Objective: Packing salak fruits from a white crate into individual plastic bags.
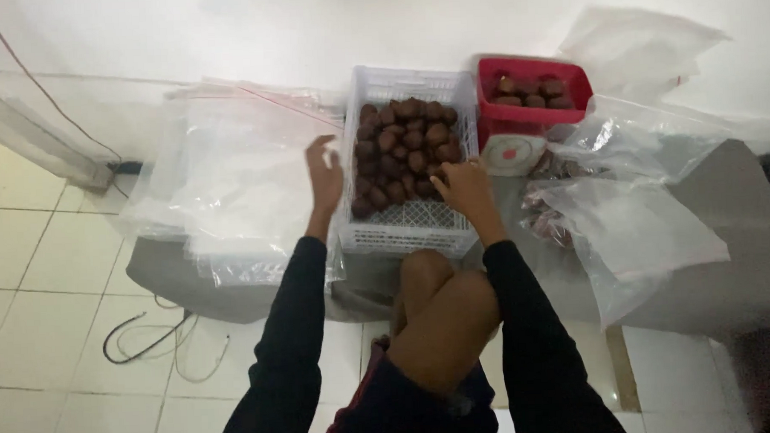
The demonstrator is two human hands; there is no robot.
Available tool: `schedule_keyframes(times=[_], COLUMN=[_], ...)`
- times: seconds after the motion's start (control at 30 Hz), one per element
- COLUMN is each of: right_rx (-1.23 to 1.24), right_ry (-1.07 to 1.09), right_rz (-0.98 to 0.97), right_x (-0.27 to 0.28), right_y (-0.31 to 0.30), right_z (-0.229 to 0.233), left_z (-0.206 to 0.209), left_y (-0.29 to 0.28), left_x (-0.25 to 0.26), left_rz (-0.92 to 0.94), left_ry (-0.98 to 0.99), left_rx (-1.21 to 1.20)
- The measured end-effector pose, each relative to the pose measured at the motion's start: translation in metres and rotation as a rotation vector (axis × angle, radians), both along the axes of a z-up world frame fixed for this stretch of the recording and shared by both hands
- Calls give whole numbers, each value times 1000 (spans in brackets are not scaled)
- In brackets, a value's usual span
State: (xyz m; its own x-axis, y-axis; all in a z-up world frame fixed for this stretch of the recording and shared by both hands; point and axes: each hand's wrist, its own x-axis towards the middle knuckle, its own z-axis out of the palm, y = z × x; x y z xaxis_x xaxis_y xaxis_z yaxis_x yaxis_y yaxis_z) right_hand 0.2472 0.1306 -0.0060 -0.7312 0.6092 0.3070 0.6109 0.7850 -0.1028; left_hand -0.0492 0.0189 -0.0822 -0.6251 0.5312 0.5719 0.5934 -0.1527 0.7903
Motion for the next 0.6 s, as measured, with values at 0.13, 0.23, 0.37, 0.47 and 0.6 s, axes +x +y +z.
schedule_keyframes(times=[0.13,0.23,0.37,0.47,0.6], right_rx=[18,23,-64,-12,-79], right_ry=[-74,-110,-125,-143,-134], right_rz=[-33,-38,-48,-25,-58], right_x=[-3,-4,-6,-2,-5], right_y=[3,-1,-7,3,-8], right_z=[-1,3,14,-1,11], left_z=[3,13,-21,-41,-32], left_y=[-36,-84,-123,-124,-127], left_x=[-22,-21,-22,-25,-21], left_rz=[244,419,397,373,370], left_ry=[123,263,310,268,237], left_rx=[-161,-565,-978,-1170,-1169])
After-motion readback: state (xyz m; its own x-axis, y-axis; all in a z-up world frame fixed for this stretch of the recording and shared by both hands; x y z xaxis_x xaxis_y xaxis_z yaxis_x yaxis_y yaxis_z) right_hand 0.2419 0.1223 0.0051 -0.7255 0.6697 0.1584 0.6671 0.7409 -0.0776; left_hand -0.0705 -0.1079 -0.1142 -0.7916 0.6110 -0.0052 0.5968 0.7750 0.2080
